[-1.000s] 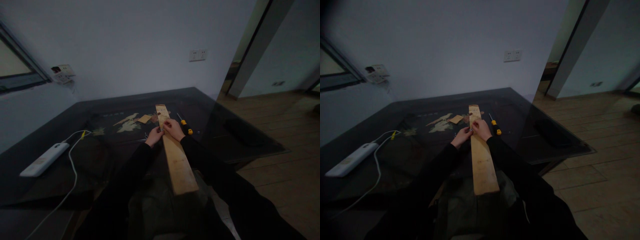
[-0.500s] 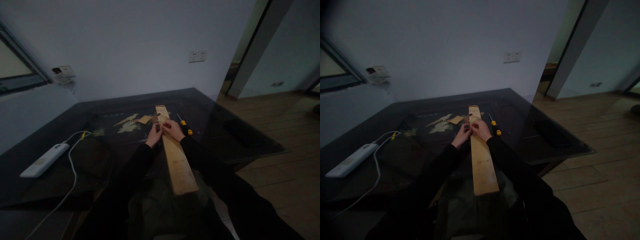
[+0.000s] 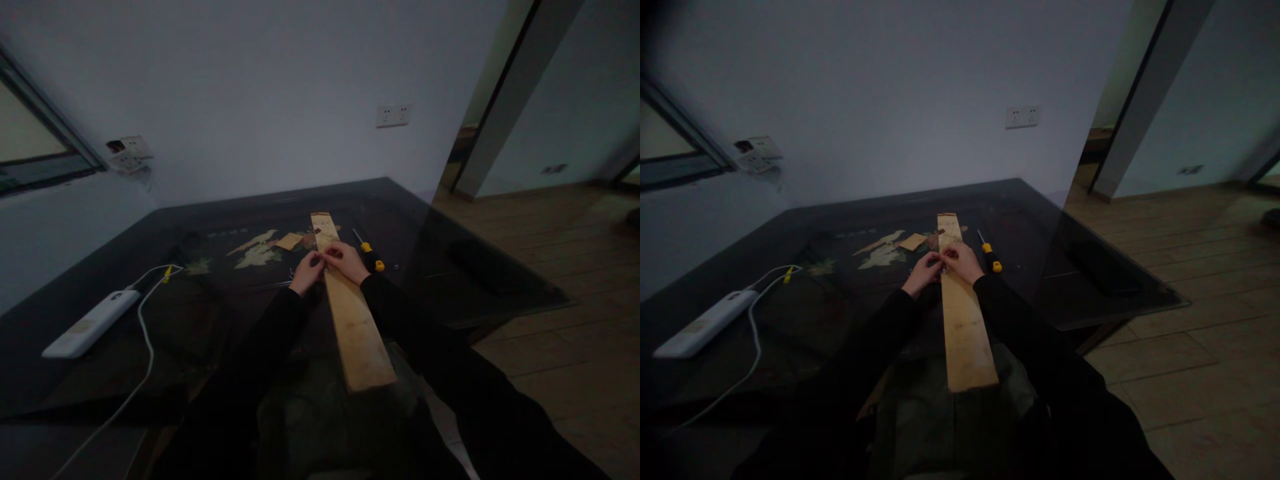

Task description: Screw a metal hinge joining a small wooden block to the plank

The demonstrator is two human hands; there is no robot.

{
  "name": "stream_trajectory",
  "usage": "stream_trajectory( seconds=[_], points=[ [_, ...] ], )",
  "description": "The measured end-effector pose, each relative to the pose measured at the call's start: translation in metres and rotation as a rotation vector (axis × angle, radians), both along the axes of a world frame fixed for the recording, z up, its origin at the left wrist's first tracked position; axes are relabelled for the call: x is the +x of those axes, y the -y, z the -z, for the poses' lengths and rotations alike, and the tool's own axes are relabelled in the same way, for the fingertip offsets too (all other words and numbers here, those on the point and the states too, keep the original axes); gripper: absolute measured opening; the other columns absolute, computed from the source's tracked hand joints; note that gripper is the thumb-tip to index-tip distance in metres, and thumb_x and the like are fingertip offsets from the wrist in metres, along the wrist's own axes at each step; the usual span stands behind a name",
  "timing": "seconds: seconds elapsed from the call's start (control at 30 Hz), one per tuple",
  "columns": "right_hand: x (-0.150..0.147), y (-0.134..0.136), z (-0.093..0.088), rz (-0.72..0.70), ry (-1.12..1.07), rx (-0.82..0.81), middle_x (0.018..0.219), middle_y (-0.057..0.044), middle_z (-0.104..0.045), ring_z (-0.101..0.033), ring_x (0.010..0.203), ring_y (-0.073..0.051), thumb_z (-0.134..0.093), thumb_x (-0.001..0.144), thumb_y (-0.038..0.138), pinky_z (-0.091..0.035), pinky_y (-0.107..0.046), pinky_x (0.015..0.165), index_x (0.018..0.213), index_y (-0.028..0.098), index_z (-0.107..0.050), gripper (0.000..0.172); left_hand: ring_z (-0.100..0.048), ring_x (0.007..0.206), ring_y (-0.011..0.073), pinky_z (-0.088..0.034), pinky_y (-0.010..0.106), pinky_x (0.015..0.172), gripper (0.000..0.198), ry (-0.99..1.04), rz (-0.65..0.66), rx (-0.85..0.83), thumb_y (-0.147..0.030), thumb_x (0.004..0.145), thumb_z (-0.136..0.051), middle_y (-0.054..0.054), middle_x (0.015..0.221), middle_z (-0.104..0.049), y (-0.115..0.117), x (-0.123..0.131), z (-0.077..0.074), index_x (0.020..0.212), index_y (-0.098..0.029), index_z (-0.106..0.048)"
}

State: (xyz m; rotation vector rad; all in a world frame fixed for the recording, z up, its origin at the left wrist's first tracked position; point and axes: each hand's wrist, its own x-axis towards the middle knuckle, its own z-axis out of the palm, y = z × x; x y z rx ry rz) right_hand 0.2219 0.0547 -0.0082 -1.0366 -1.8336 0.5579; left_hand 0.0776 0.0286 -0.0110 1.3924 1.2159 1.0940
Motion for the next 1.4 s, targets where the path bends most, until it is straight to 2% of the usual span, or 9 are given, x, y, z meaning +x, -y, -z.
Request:
stream_trajectory(
  seconds=[0.23,0.37,0.47,0.57,0.67,0.77,0.93,1.2,1.4],
  points=[
    [-0.001,0.002,-0.001,-0.017,-0.001,0.008,0.080,-0.002,-0.065,-0.058,0.078,-0.015,-0.063,0.076,0.025,-0.043,-0.026,0.073,0.078,0.017,-0.064,0.008,-0.054,0.058,0.0062,-0.049,0.020,0.050,0.021,0.008,0.012,0.011,-0.034,0.078,-0.062,0.004,0.104,-0.060,0.000,-0.001,0.001,0.089,-0.017,-0.055],
    [0.002,0.005,-0.009,-0.015,0.027,0.012,0.083,-0.003,-0.064,-0.057,0.079,-0.015,-0.060,0.078,0.026,-0.042,-0.027,0.074,0.087,0.017,-0.060,0.012,-0.053,0.056,0.0064,-0.049,0.020,0.049,0.022,-0.023,-0.018,0.030,-0.036,0.078,-0.062,0.002,0.100,-0.061,-0.003,-0.001,0.006,0.088,-0.017,-0.056],
    [0.017,0.007,-0.017,0.115,0.088,0.070,0.088,-0.005,-0.064,-0.057,0.085,-0.018,-0.055,0.081,0.026,-0.042,-0.030,0.080,0.094,0.018,-0.058,0.015,-0.054,0.058,0.0072,-0.049,0.020,0.051,0.021,-0.044,-0.040,0.042,-0.036,0.079,-0.062,0.002,0.097,-0.062,-0.005,-0.001,0.009,0.088,-0.017,-0.058],
    [0.043,0.013,-0.020,0.374,0.247,0.100,0.093,-0.008,-0.063,-0.054,0.092,-0.022,-0.053,0.082,0.024,-0.040,-0.034,0.083,0.096,0.018,-0.060,0.017,-0.057,0.066,0.0099,-0.050,0.019,0.055,0.018,-0.076,-0.072,0.062,-0.032,0.078,-0.064,0.002,0.093,-0.064,-0.005,-0.003,0.008,0.087,-0.017,-0.060],
    [0.067,0.023,-0.013,0.565,0.496,0.042,0.105,-0.014,-0.058,-0.051,0.099,-0.029,-0.057,0.079,0.028,-0.041,-0.038,0.080,0.114,0.019,-0.057,0.036,-0.060,0.072,0.0126,-0.051,0.020,0.060,0.017,-0.096,-0.090,0.071,-0.030,0.077,-0.066,0.003,0.091,-0.065,-0.004,-0.004,0.006,0.085,-0.017,-0.062],
    [0.077,0.033,0.000,0.588,0.658,-0.043,0.113,-0.019,-0.053,-0.050,0.101,-0.032,-0.060,0.078,0.032,-0.041,-0.040,0.078,0.130,0.020,-0.049,0.055,-0.061,0.076,0.0144,-0.053,0.023,0.065,0.014,-0.107,-0.092,0.081,-0.029,0.076,-0.066,0.003,0.091,-0.066,-0.003,-0.004,0.003,0.083,-0.017,-0.062],
    [0.074,0.033,0.010,0.579,0.723,-0.116,0.114,-0.021,-0.055,-0.053,0.102,-0.033,-0.051,0.084,0.030,-0.041,-0.041,0.078,0.135,0.017,-0.043,0.052,-0.062,0.080,0.0166,-0.053,0.027,0.072,0.013,-0.123,-0.112,0.082,-0.026,0.074,-0.068,0.003,0.088,-0.066,-0.002,-0.003,0.000,0.081,-0.017,-0.063],
    [0.082,0.026,0.004,0.532,0.510,-0.103,0.117,-0.019,-0.056,-0.056,0.104,-0.029,-0.045,0.085,0.020,-0.044,-0.040,0.083,0.131,0.014,-0.046,0.046,-0.062,0.074,0.0144,-0.054,0.025,0.068,0.015,-0.095,-0.100,0.082,-0.030,0.074,-0.069,0.002,0.083,-0.066,-0.001,-0.004,-0.001,0.081,-0.018,-0.063],
    [0.086,0.014,-0.027,0.469,-0.009,0.082,0.105,-0.011,-0.062,-0.060,0.098,-0.024,-0.058,0.076,0.027,-0.048,-0.040,0.085,0.111,0.017,-0.056,0.036,-0.061,0.070,0.0131,-0.054,0.025,0.063,0.018,-0.061,-0.084,0.076,-0.031,0.074,-0.069,0.002,0.086,-0.066,0.001,-0.004,-0.001,0.082,-0.017,-0.063]
  ],
)
